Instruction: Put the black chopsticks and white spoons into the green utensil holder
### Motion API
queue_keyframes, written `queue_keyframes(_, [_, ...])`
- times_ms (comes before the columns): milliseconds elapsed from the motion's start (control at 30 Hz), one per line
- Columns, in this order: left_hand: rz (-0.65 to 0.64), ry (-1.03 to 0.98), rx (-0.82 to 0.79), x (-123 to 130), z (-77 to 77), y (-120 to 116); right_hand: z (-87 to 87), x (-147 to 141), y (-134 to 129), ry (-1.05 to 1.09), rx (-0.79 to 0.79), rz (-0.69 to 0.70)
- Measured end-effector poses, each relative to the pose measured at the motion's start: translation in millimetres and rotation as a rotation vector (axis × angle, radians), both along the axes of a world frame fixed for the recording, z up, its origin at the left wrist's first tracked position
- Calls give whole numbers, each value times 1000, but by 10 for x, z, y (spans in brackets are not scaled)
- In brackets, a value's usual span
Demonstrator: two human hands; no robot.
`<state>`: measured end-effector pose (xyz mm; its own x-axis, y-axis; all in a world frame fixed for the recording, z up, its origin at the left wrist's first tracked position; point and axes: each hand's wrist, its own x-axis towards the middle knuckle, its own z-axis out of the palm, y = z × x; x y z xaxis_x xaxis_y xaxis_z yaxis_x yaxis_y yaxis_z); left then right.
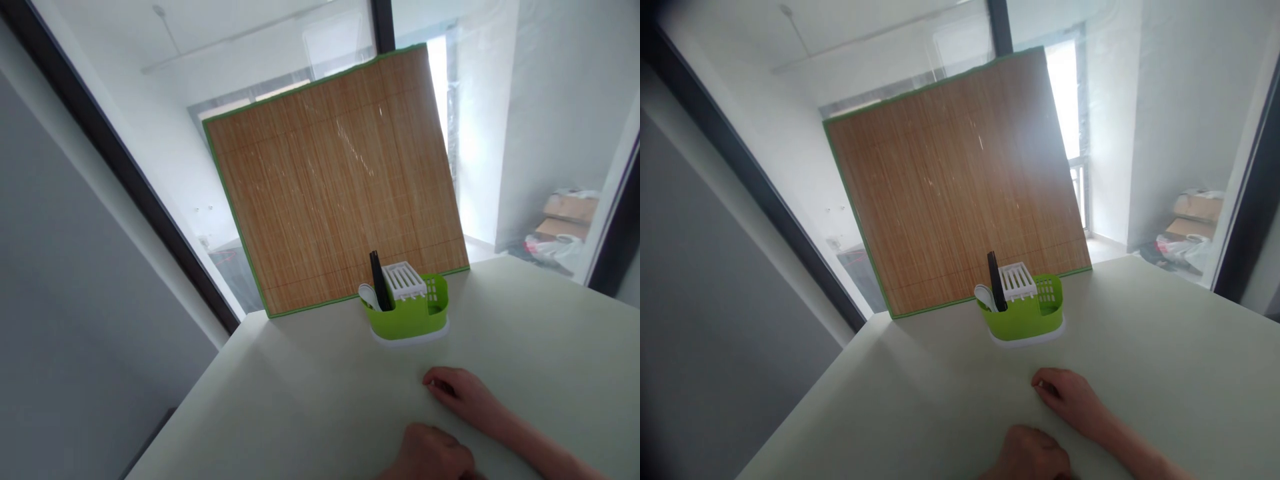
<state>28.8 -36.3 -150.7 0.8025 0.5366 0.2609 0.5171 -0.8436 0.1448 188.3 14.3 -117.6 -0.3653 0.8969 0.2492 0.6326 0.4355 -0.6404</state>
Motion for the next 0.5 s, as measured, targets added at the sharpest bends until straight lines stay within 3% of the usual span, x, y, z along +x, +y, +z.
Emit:
queue_keyframes(100, [-19, 11, 24, 1, 29, 26, -29, 30, 34, 83, 3, -51])
queue_keyframes(233, [-30, 20, 53, 10, -61, 43, 18, 142, 128, 203, 75, -183])
queue_keyframes(367, [-18, 6, 45, 38, -160, 69, 199, 241, 301, 225, 288, -346])
queue_keyframes(500, [-50, -6, 45, 58, -127, 67, 464, 143, 508, 213, 511, -509])
